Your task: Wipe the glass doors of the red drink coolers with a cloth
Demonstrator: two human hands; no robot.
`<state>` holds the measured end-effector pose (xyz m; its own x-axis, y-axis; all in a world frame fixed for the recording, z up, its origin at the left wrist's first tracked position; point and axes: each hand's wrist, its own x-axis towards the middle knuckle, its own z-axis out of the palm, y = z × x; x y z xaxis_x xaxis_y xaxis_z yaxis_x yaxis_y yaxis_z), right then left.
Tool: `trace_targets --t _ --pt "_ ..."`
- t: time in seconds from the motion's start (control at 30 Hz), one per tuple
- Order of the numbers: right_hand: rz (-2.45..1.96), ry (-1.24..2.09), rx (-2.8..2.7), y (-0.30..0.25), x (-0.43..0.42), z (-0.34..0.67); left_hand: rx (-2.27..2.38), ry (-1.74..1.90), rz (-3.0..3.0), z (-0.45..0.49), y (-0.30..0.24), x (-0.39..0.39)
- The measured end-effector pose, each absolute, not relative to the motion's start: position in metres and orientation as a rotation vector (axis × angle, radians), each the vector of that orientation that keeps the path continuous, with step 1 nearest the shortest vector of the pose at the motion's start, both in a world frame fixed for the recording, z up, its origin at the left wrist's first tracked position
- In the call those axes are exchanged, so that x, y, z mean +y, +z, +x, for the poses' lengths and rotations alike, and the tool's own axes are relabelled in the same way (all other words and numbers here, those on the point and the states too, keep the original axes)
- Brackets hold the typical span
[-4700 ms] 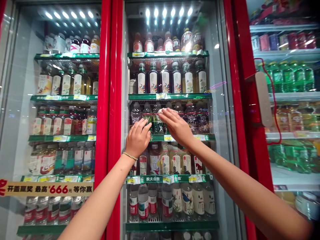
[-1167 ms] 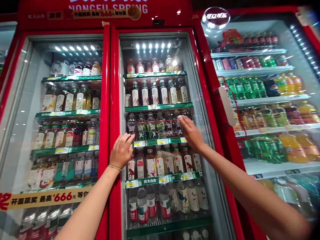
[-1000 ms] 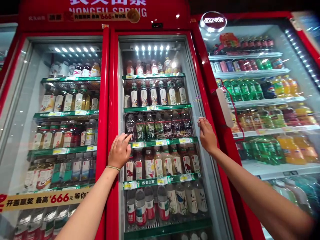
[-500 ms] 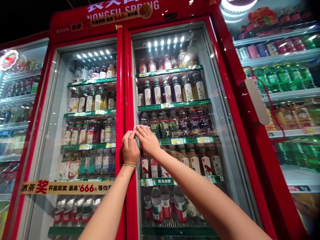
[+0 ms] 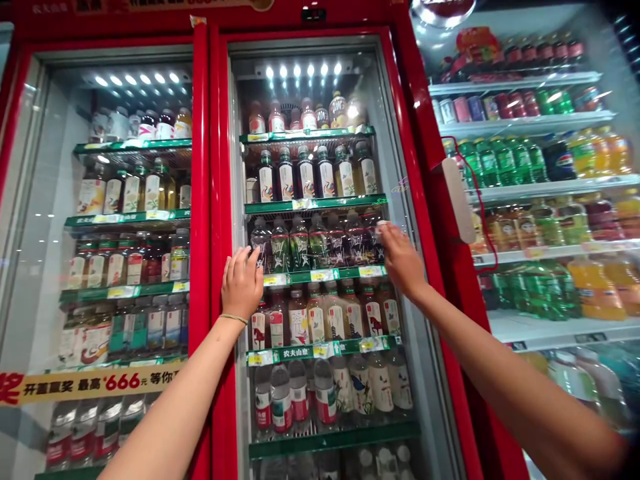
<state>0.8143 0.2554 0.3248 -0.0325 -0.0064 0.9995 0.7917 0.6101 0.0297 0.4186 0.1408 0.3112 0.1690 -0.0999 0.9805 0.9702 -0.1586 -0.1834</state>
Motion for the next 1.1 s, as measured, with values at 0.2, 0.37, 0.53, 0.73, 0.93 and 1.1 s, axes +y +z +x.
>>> trace_targets --t 0.2,0.37,0.53,0.73,0.93,1.1 --pt "-0.807 -0.601 -1.292 0.317 0.262 0.821 -0.921 -1.341 -1.295 0.436 0.313 0.168" --pt "-0.488 -0.708 -1.437 0.332 0.237 0.682 -0.788 -1.509 -1.337 0.427 0.309 0.17" --pt "-0.328 -0.857 -1.789 0.33 0.194 0.554 -0.718 -1.645 -1.196 0.421 0.304 0.163" --pt "-0.192 -1.0 -1.966 0.338 0.196 0.58 -0.702 -1.573 -1.254 0.417 0.306 0.16" --pt "-0.527 -0.808 -1.601 0.331 0.246 0.766 -0.708 -1.452 -1.375 0.419 0.307 0.165" --pt "-0.771 -0.655 -1.361 0.299 0.269 0.865 -0.815 -1.405 -1.39 0.425 0.307 0.169"
